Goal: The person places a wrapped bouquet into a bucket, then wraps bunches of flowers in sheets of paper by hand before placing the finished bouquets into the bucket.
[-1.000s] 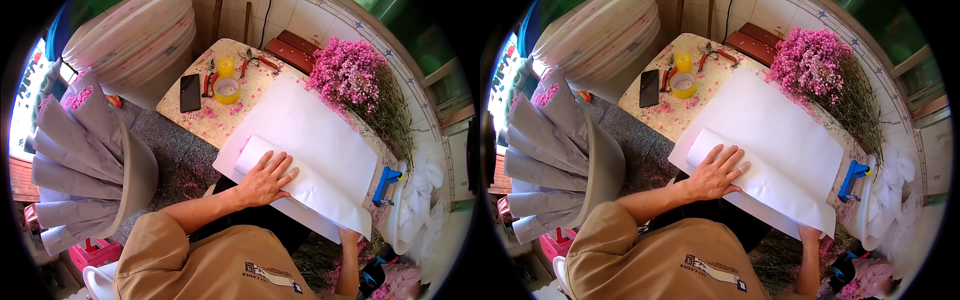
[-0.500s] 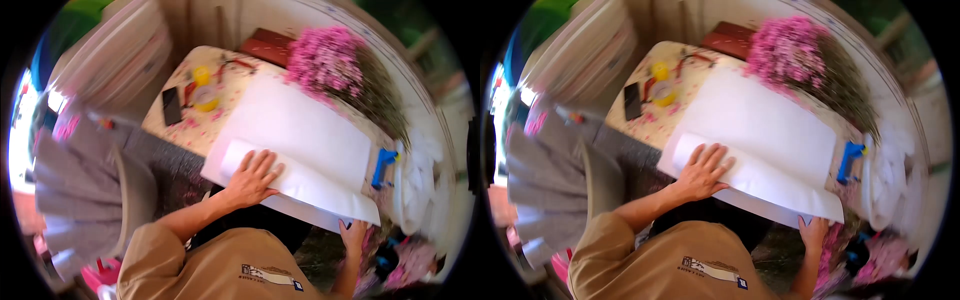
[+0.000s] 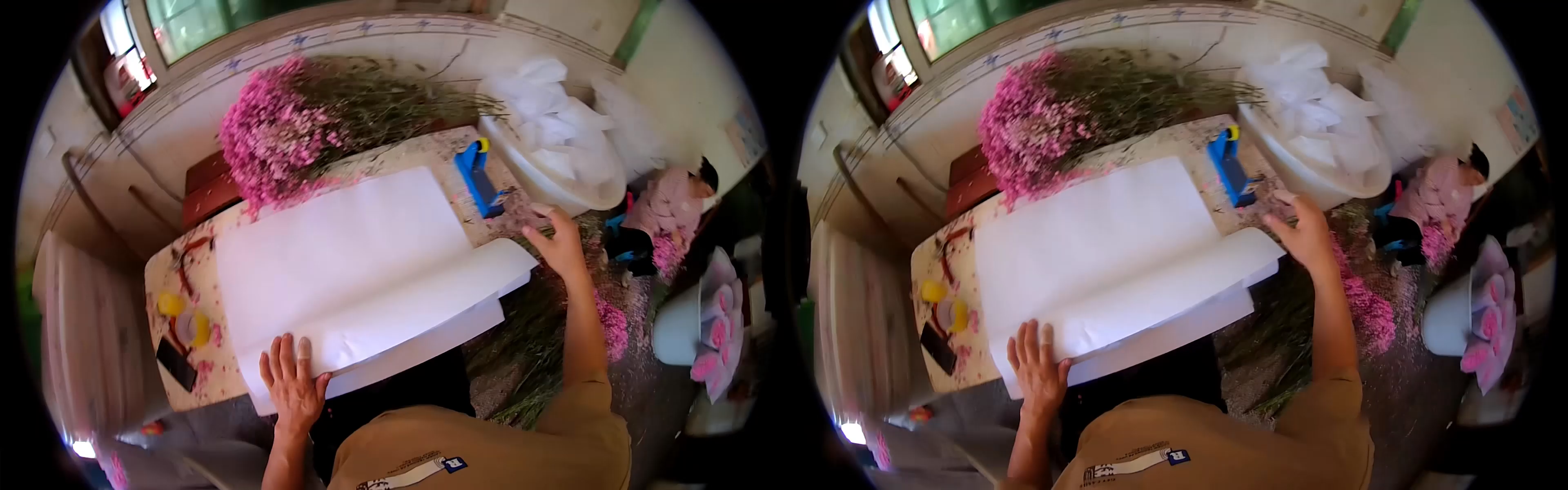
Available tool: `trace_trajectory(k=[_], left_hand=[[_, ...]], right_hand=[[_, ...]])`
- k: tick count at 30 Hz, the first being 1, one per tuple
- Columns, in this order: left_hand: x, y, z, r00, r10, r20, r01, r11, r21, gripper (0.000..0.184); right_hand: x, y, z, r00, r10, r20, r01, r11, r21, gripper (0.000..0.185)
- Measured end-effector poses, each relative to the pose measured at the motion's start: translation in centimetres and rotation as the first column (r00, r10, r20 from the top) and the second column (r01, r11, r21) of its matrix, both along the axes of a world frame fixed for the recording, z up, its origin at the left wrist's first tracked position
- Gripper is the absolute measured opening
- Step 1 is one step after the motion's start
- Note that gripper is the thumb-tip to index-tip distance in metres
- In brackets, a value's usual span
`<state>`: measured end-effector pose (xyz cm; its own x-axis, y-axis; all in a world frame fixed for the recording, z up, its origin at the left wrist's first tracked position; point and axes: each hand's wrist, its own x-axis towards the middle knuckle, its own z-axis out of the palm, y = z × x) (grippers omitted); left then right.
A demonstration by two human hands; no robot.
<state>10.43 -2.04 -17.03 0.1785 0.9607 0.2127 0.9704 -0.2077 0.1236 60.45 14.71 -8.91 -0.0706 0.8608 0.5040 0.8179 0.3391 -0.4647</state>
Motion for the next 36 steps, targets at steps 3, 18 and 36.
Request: trace_trajectory(k=[3, 18, 36], left_hand=[[0.1, -0.1, 0.8, 0.996, 0.046, 0.074, -0.041, 0.997, -0.070, 0.075], [-2.6, 0.0, -1.3, 0.954, -0.010, 0.299, -0.046, 0.983, 0.180, 0.067], [-2.9, -0.5, -1.5, 0.947, -0.037, 0.318, -0.007, 0.991, 0.136, 0.080]], right_hand=[[-10.0, -1.8, 0.9, 0.886, 0.424, 0.189, -0.423, 0.905, -0.049, 0.051], [-29.1, -7.1, -5.7, 0.524, 0.786, 0.327, -0.838, 0.544, 0.036, 0.027], [-29.6, -8.8, -5.3, 0.518, 0.753, 0.406, -0.710, 0.644, -0.287, 0.070]])
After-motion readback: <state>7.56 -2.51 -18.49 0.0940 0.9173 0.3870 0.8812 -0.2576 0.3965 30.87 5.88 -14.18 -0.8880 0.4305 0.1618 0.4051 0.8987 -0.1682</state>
